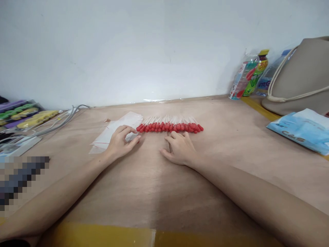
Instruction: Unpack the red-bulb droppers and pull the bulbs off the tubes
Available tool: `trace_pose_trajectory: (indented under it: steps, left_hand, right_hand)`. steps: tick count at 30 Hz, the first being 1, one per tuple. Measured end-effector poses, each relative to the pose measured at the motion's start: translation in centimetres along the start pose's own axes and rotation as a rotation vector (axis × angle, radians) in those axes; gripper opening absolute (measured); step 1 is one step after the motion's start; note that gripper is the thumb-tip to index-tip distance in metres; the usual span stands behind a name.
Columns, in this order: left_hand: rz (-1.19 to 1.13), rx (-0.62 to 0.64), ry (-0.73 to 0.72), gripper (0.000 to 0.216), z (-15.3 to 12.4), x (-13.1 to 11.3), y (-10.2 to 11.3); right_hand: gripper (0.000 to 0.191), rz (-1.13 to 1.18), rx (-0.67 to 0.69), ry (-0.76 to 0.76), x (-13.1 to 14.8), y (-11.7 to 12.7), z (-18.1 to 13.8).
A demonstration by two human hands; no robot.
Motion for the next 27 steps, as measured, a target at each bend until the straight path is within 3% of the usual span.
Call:
trace_pose_trajectory:
  steps: [4, 9, 14, 22, 27]
  left_hand:
    - [0.046, 0.078, -0.022, 0.017, 1.9, -0.5, -0.4]
    - [0.097, 0.197, -0.016, 0.031, 4.2, -1.0, -2.2]
    - [0.051, 0.273, 0.019, 0.019, 5.2, -0.4, -3.7]
    - [-0.077, 0.161, 0.060, 0.013, 5.1, 0.6, -4.1]
    - [-0.197, -0.092, 0.062, 0.013, 4.0, 0.0, -2.5]
  right_hand:
    - [0.052, 0.031, 0.029, 0.014, -0.1, 0.0, 0.0]
    - [0.051, 0.087, 0.014, 0.004, -0.5, 0.1, -0.3]
    - [0.042, 0.130, 0.023, 0.086, -0.8, 0.2, -0.6]
    - [0.037, 0.153, 0.122, 0.191, -0.4, 0.1, -0.3]
    - [0.038, 0.159, 0.107, 0.197, -0.2, 0.0, -0.1]
Point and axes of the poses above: each hand's wrist, its own z-axis towards the middle knuckle, its own y-axis out of the back of the hand, x = y × z, the point moved 4 cm from there along z, towards the middle knuckle, and after that the axes turned 10 degrees about -z, right-handed, at the moved point
